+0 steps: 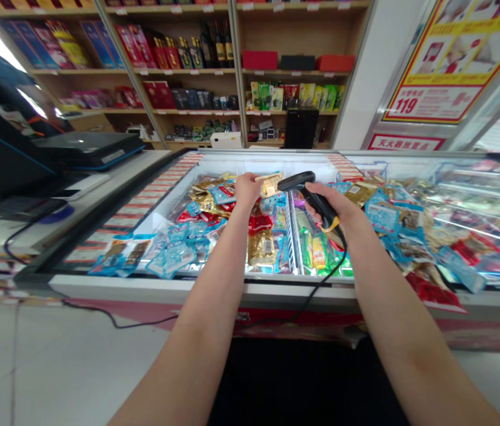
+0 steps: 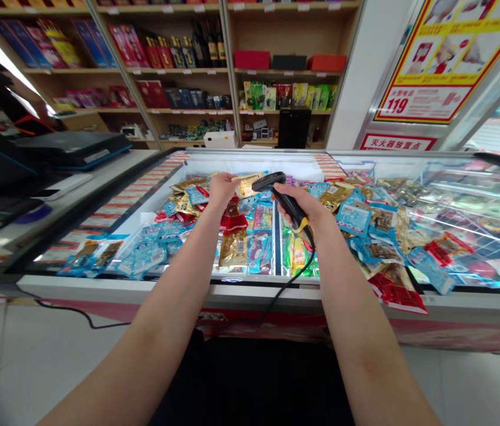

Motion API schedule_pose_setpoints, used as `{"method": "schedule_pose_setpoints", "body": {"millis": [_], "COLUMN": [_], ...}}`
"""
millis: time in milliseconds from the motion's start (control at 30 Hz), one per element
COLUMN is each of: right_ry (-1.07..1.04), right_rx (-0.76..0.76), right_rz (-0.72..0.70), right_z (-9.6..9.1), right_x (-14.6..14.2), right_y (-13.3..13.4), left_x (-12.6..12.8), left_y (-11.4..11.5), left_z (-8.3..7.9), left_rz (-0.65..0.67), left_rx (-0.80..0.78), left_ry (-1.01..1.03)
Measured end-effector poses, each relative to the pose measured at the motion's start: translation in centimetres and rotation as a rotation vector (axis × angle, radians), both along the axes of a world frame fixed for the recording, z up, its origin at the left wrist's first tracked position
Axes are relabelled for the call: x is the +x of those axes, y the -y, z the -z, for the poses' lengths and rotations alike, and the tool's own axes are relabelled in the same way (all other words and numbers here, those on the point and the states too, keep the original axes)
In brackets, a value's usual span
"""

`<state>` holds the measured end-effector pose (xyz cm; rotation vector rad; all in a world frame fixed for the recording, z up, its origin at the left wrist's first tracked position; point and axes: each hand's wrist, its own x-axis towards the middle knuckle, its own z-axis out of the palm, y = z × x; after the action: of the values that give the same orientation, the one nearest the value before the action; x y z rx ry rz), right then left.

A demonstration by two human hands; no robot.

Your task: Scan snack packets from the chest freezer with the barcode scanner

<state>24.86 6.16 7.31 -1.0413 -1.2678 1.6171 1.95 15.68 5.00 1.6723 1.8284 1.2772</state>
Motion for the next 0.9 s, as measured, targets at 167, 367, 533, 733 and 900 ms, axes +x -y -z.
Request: {"method": "schedule_pose_setpoints", "body": {"millis": [167, 367, 533, 733, 900], "right_ry": [0.006, -0.018, -0.012, -0.005, 0.016], "right_rx": [-0.001, 0.020, 0.046, 0.035, 0.017], "right_rz": [-0.002, -0.030, -0.061, -0.085, -0.068], "right_z": [-0.1, 0.1, 0.2, 0.2, 0.1], "right_x": [-0.1, 0.1, 0.4, 0.4, 0.3], "right_y": [0.0, -0.1, -0.3, -0.4, -0.2], "left_x": [0.1, 0.2, 0.1, 0.0, 0.0], "left_y": [0.0, 0.3, 0.1, -0.5, -0.9], "left_z": [-0.1, -0.4, -0.1, 0.3, 0.5], "left_rz": [0.001, -0.003, 0.006, 0.017, 0.021], "left_rx": [0.005, -0.006, 0.026, 0.048, 0.052], "left_ry": [0.029, 0.028, 0.023, 0.028, 0.044]}}
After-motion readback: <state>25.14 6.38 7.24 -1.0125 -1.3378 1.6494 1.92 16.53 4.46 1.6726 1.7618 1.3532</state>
